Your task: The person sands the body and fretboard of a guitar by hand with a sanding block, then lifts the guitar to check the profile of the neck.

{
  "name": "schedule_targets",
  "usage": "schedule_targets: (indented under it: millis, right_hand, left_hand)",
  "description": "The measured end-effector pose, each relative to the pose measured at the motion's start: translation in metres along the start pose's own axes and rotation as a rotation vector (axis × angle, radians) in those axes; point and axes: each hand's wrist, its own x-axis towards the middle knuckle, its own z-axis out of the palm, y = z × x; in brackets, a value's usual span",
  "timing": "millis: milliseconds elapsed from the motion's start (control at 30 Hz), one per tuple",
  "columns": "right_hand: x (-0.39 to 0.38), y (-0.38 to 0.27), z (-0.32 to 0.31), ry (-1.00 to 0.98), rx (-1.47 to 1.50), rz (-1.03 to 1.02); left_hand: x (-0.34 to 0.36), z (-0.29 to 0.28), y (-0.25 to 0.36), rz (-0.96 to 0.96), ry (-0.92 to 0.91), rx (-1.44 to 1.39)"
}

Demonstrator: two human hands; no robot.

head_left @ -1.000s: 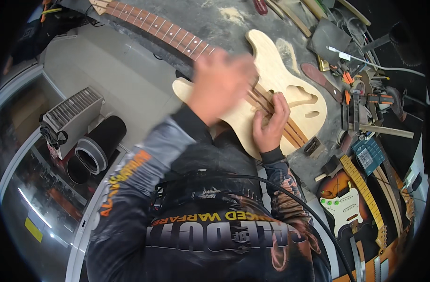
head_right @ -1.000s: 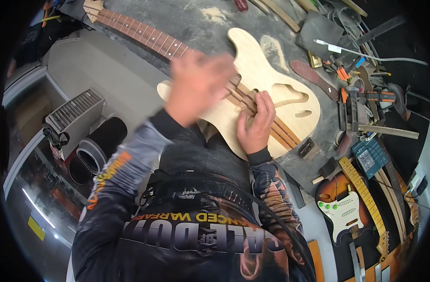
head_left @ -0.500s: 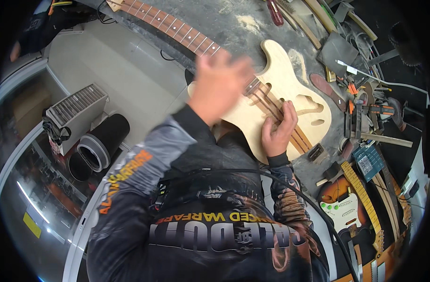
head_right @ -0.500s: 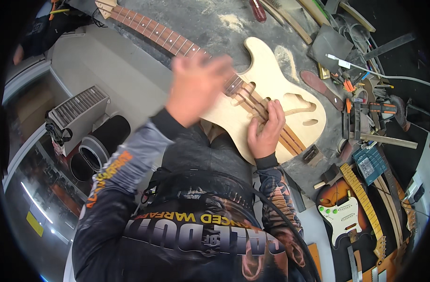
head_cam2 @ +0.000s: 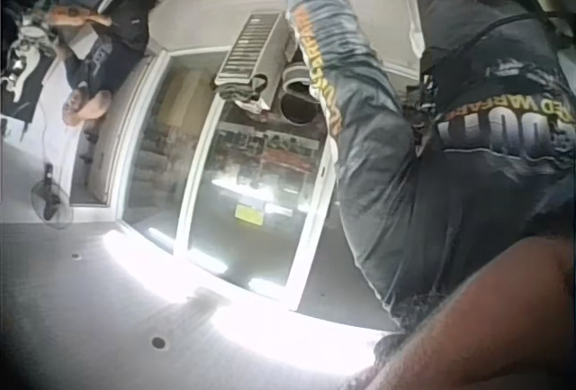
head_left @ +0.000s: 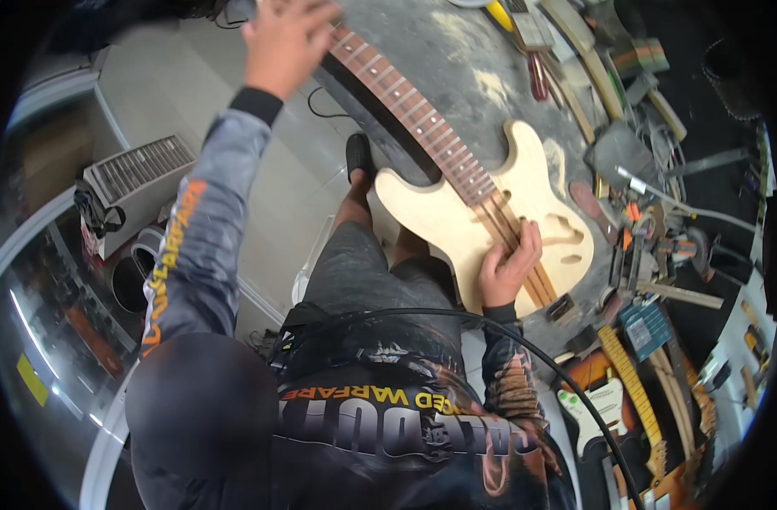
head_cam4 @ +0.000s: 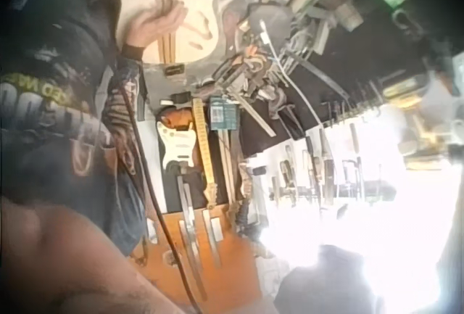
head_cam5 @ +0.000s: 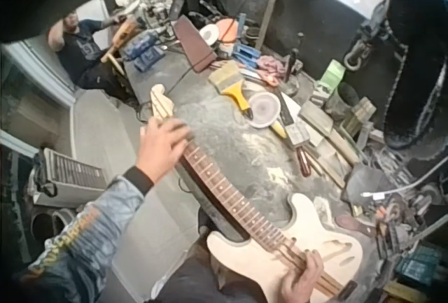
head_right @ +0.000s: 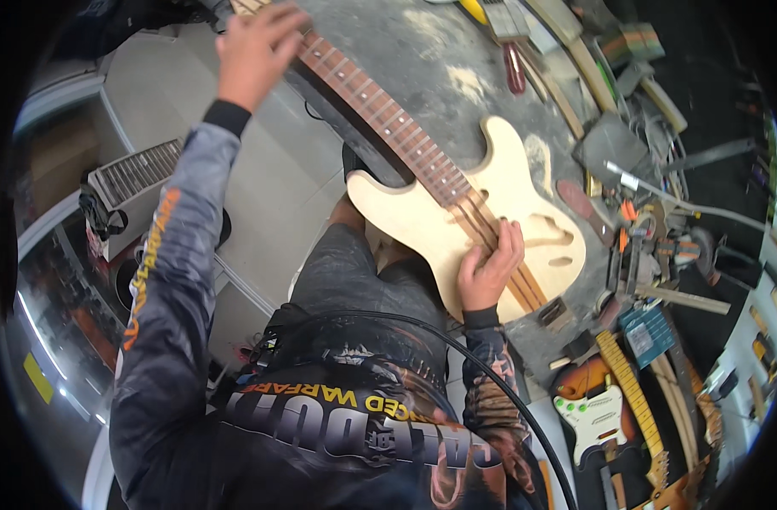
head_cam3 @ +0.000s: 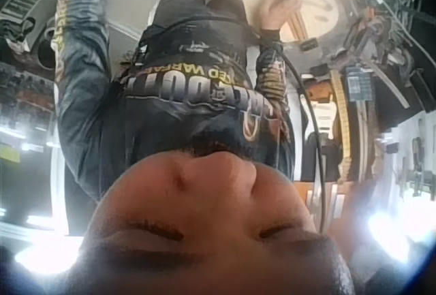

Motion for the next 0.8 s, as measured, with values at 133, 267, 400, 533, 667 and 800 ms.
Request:
schedule_targets:
  millis: [133,267,400,533,667,800]
  right_hand:
    - [0.021,-0.027,0.011,-0.019,0.067,-0.035]
    - [0.087,-0.074,0.036,-0.073,0.091,-0.206]
    - [0.152,-0.113,0.074,-0.175,0.081,-0.288]
    - [0.165,-0.124,0.090,-0.300,-0.051,-0.241]
    - [0.164,-0.130,0.089,-0.339,-0.045,-0.220]
    - [0.163,-0.117,0.084,-0.278,0.130,-0.220]
  left_hand:
    - [0.027,0.011,-0.084,-0.101,0.586,-0.225]
    - [-0.026,0.006,-0.049,-0.590,0.251,-1.035]
    - [-0.047,0.005,-0.034,-0.684,0.153,-1.112]
    - [-0.026,0.012,-0.032,-0.921,0.243,-1.320]
    - [-0.032,0.042,0.010,-0.944,0.336,-0.967]
    - [-0.075,0.010,0.060,-0.767,-0.011,-1.082]
